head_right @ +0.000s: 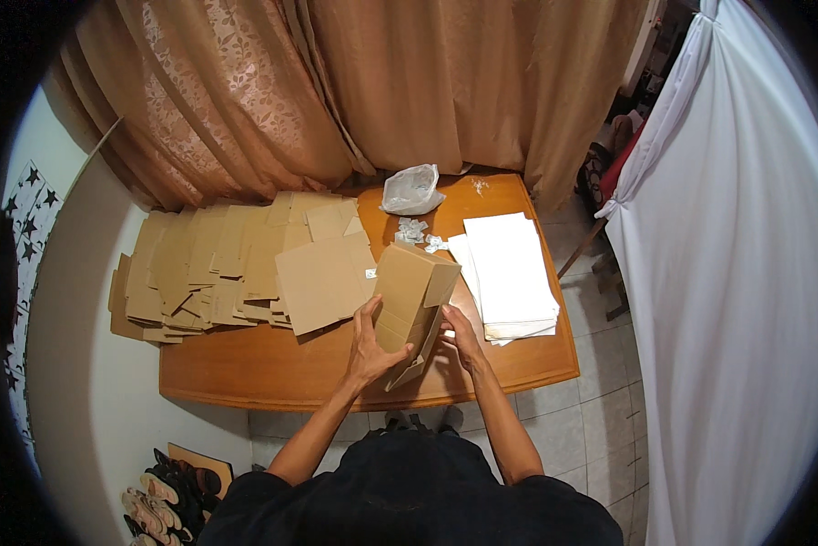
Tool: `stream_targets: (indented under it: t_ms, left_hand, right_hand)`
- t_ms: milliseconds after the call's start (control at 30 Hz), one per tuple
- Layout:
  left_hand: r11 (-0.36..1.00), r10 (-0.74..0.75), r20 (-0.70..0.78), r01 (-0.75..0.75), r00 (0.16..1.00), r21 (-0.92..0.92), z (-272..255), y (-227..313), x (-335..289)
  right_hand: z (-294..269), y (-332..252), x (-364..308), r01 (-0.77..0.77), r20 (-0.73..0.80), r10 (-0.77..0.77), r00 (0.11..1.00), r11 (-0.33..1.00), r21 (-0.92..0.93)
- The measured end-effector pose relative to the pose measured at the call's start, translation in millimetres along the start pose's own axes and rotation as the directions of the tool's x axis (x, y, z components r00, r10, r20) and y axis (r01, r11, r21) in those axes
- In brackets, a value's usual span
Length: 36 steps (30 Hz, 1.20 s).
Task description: Assembling cardboard shoe boxes, adding wrapping paper and labels, then placing the finished boxes on a storage shelf.
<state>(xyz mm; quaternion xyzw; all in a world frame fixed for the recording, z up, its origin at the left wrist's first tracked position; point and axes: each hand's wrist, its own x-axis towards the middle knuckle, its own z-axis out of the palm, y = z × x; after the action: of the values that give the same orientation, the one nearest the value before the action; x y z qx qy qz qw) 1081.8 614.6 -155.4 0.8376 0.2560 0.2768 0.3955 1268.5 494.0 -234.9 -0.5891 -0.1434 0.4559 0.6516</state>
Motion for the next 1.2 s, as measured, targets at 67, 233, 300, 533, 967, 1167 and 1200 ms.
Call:
stream_targets:
  t_ms: [67, 233, 300, 533, 967, 1167, 1200]
  left_hand:
    - [0.999, 0.012, 0.003, -0.012, 1.000, 0.034, 1.1, 4.2, -1.2]
    - [0.984, 0.073, 0.023, -0.076, 0.997, 0.160, 3.6, 11.9, -8.9]
    - [0.979, 0.057, 0.048, -0.065, 0.997, 0.195, 5.0, 14.7, -6.2]
    - [0.889, 0.216, 0.138, -0.253, 0.967, 0.382, -6.7, 30.3, -11.9]
    - [0.760, 0.432, 0.236, -0.492, 0.870, 0.425, 52.8, -72.6, -112.9]
    - [0.675, 0.358, 0.385, -0.520, 0.851, 0.523, 65.2, -101.3, -133.9]
    - [0.679, 0.354, 0.387, -0.519, 0.851, 0.520, 64.2, -98.5, -132.4]
  right_hand:
    - [-3.5, -2.3, -0.1, -0.014, 0.014, 0.014, 1.000, 1.000, 0.005]
    - [-11.1, -15.3, -6.6, -0.164, -0.008, 0.170, 0.985, 0.963, 0.213]
    - [-11.9, -19.6, -10.1, -0.139, 0.015, 0.138, 0.990, 0.979, 0.149]
    - [-28.7, -23.2, -17.6, -0.190, 0.155, 0.145, 0.977, 0.921, 0.340]
    - [-74.3, 78.7, -5.9, -0.252, 0.413, 0.036, 0.910, 0.839, 0.483]
    - [-75.2, 100.0, -3.1, -0.242, 0.250, 0.176, 0.952, 0.933, 0.265]
    - [-78.5, 103.6, -1.2, -0.247, 0.248, 0.182, 0.952, 0.932, 0.265]
